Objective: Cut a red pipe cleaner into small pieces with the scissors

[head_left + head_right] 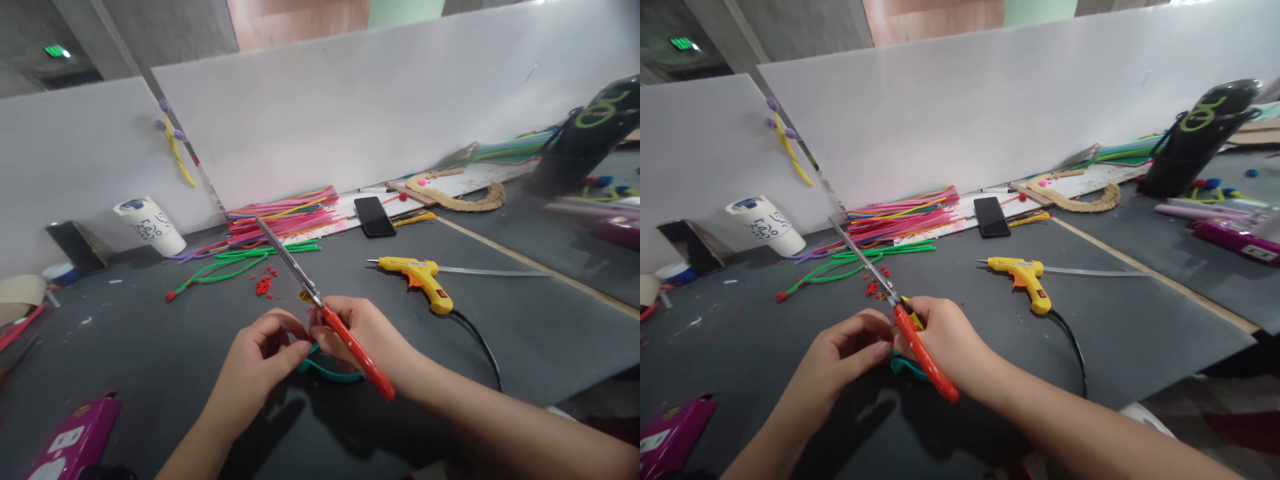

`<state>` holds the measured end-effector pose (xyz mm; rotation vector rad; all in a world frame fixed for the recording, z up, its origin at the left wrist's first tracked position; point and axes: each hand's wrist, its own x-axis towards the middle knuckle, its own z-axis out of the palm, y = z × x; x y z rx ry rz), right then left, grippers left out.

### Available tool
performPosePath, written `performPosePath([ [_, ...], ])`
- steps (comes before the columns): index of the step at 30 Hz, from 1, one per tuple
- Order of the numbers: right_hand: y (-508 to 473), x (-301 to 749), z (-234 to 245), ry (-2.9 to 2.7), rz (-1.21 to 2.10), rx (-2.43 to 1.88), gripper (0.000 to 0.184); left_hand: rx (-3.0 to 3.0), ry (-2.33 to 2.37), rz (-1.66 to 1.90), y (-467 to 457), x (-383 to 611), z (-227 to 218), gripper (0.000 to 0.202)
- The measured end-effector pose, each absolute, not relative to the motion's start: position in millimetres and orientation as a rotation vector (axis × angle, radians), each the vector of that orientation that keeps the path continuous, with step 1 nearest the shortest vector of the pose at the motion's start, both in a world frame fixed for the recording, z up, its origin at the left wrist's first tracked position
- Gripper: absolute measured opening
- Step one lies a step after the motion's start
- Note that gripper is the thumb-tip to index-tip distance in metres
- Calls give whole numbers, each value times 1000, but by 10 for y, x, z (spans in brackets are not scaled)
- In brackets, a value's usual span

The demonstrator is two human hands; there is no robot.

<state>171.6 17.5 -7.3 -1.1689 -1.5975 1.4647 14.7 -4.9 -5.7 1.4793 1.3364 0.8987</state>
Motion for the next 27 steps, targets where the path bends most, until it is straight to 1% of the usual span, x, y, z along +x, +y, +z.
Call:
performPosePath([
  [11,156,1686,-79,-1575,1512,-1143,4,1571,1398,916,-55,173,-56,7],
  [13,160,1706,-67,-1645,1461,-1127,9,1506,1358,948,-54,171,-64,6],
  [15,164,1742,-50,-1751,1315,-1126,16,1357,1306,1053,-52,156,-70,7],
  [18,164,1804,-33,-1971,978,-1172,27,1114,1258,1248,-47,111,-65,10],
  [23,143,1855,-105,-2265,527,-1337,42,963,1201,1452,-33,52,-24,8],
  [25,137,1870,-150,-2330,411,-1386,44,970,1185,1492,-36,52,-9,7],
  [27,130,1890,-184,-2379,323,-1395,43,987,1179,1534,-46,59,-2,4],
])
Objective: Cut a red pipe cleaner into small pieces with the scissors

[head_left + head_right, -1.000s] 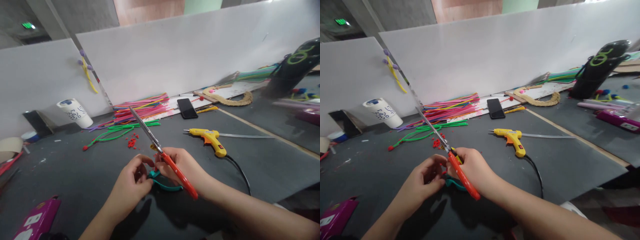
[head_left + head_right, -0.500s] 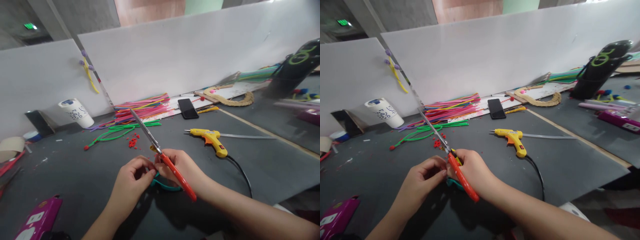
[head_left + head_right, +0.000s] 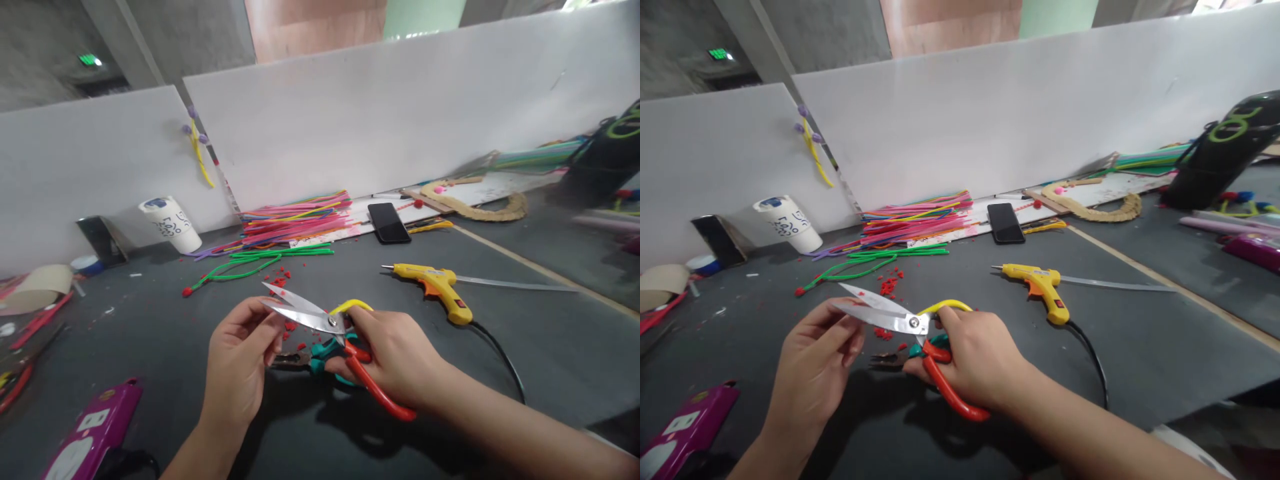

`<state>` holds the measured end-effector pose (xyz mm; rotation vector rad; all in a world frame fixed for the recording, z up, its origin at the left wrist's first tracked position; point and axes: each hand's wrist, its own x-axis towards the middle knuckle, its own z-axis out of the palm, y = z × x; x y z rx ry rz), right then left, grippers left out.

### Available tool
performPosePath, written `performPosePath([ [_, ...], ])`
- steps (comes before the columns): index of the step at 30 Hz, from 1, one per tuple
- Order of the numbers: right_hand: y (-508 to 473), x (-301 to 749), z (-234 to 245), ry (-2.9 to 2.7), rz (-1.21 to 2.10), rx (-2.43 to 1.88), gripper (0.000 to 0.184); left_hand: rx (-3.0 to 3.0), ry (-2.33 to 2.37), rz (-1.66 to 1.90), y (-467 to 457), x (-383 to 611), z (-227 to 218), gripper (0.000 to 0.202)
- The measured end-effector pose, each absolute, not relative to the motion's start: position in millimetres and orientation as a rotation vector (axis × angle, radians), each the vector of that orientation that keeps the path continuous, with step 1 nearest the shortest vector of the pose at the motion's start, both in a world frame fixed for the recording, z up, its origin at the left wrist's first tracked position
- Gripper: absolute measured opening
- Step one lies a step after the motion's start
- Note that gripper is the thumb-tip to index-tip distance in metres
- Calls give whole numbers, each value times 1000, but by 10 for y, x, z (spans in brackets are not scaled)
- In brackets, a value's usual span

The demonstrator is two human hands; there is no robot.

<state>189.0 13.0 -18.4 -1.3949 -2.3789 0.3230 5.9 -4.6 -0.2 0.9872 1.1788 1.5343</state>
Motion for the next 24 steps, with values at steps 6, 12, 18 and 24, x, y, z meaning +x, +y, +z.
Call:
performPosePath([
  [6,112,1928,-240,-2431,212,-1398,43,964,1185,1609,-67,60,-29,6],
  [12,124,1910,-288,-2441,143,-1362,41,958,1195,1618,-64,66,-26,6],
  [18,132,1916,-308,-2446,104,-1317,38,944,1186,1626,-72,74,-11,5],
  [24,121,1906,-308,-2450,69,-1303,38,935,1180,1618,-72,70,-5,3],
])
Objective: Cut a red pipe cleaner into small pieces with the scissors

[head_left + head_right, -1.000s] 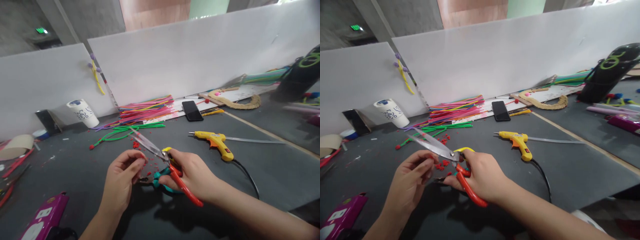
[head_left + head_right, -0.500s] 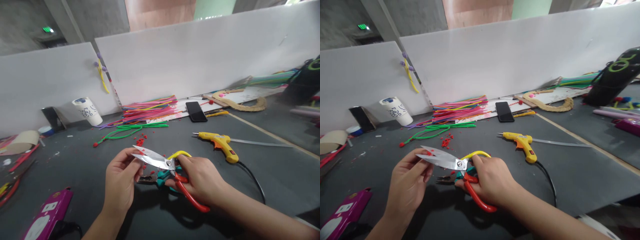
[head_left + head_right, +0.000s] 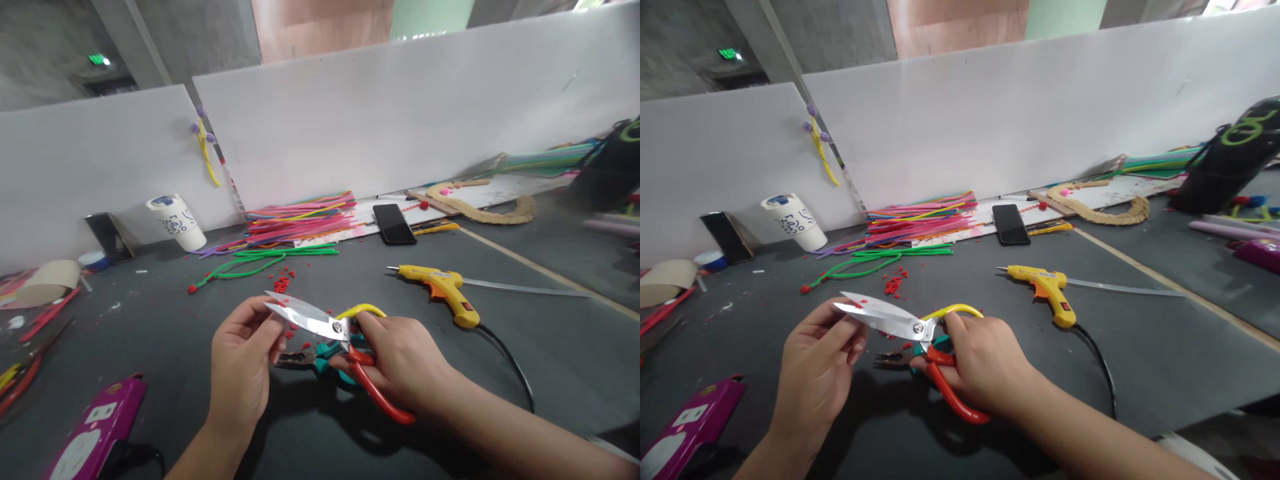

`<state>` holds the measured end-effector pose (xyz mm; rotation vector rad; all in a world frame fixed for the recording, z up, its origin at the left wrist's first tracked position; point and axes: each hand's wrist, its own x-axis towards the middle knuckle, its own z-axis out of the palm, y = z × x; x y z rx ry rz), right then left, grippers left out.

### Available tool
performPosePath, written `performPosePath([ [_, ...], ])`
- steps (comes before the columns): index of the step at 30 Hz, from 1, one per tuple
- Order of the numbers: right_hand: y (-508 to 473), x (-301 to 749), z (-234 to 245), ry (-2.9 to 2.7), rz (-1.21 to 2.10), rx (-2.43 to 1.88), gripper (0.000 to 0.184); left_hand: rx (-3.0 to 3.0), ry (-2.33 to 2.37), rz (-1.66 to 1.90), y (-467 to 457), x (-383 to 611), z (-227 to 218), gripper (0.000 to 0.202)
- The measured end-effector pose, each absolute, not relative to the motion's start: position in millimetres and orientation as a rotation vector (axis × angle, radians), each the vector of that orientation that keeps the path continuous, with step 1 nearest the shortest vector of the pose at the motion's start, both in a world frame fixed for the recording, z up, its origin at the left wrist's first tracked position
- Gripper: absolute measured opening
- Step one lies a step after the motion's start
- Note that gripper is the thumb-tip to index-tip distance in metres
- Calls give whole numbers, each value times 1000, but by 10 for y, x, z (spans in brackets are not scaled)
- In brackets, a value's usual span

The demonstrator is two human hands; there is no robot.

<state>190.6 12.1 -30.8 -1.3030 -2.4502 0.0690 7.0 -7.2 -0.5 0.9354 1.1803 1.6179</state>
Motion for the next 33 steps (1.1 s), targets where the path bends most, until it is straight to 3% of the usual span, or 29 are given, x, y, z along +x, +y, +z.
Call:
performPosePath([
  [27,137,1919,-353,-2419,15,-1265,36,949,1157,1623,-60,42,-5,1],
  [30,152,1915,-339,-2357,146,-1304,33,960,1156,1585,-46,31,-10,2],
  [33,153,1887,-276,-2192,559,-1325,30,980,1156,1425,-35,35,-29,4],
])
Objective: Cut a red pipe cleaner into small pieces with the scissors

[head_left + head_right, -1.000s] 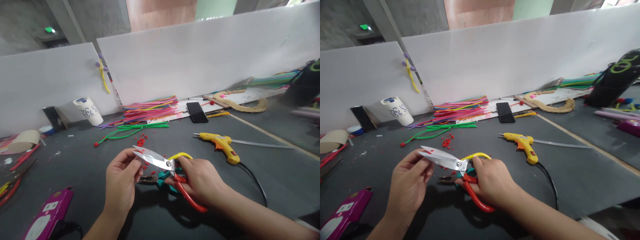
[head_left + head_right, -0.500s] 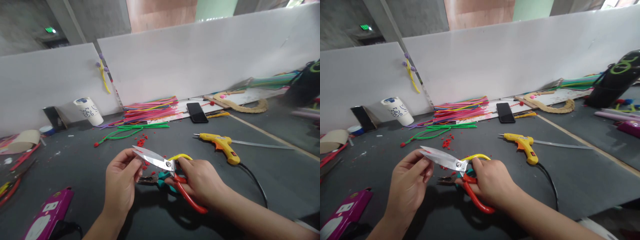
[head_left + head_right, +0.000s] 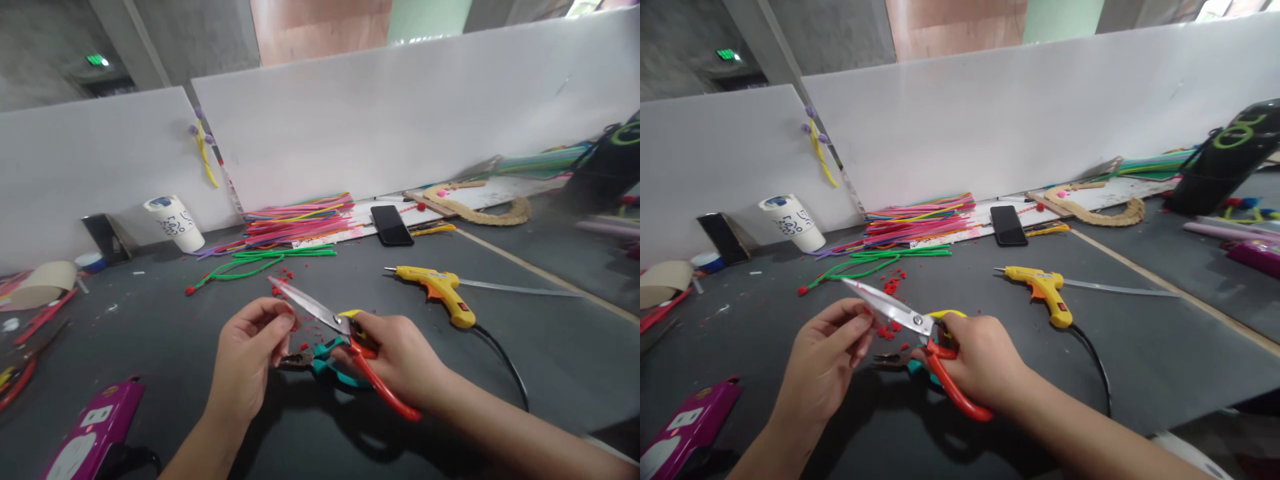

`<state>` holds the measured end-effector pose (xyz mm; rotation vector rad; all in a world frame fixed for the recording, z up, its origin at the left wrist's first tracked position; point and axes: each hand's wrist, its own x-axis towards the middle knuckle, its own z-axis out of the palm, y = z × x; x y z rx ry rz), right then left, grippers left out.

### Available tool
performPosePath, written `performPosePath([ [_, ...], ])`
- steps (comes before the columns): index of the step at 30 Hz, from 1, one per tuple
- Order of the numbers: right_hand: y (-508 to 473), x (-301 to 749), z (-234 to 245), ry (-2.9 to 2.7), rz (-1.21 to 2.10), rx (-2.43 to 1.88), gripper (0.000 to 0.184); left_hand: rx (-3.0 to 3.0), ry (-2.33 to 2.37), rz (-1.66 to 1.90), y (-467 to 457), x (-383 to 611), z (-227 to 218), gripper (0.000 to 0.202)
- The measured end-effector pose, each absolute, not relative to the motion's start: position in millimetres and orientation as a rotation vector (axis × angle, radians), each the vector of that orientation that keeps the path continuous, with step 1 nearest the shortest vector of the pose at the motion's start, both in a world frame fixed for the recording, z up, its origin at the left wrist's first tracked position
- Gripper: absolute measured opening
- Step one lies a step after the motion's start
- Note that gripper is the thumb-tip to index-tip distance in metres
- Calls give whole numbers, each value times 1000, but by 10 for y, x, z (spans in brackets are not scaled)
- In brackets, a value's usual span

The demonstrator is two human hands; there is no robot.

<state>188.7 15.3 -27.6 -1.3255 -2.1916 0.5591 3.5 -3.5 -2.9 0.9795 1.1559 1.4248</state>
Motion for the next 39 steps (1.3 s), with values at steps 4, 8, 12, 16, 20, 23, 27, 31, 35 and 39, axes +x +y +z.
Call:
performPosePath([
  [4,153,1842,-143,-1849,1175,-1174,16,1026,1132,1094,-28,63,-75,7],
  [8,180,1814,-73,-1575,1576,-1108,9,1033,1084,879,-19,84,-111,12],
  [12,202,1804,-77,-1602,1666,-994,7,1021,1039,791,-12,82,-127,13],
  [16,190,1809,-60,-1638,1705,-979,3,1052,1038,751,-11,67,-144,12],
  [20,173,1808,-47,-1647,1703,-954,1,993,1049,800,-20,69,-149,14],
  [23,169,1791,-62,-1630,1689,-952,4,977,1062,792,-29,87,-143,18],
  [27,180,1764,-91,-1544,1726,-937,6,1025,1071,739,-23,93,-131,14],
  [31,201,1755,-109,-1464,1735,-923,8,1113,1109,780,-7,73,-115,17],
  [35,197,1750,-104,-1474,1727,-910,5,1062,1112,860,-5,78,-108,16],
  [39,188,1740,-84,-1483,1715,-932,6,1035,1124,862,-14,102,-113,14],
])
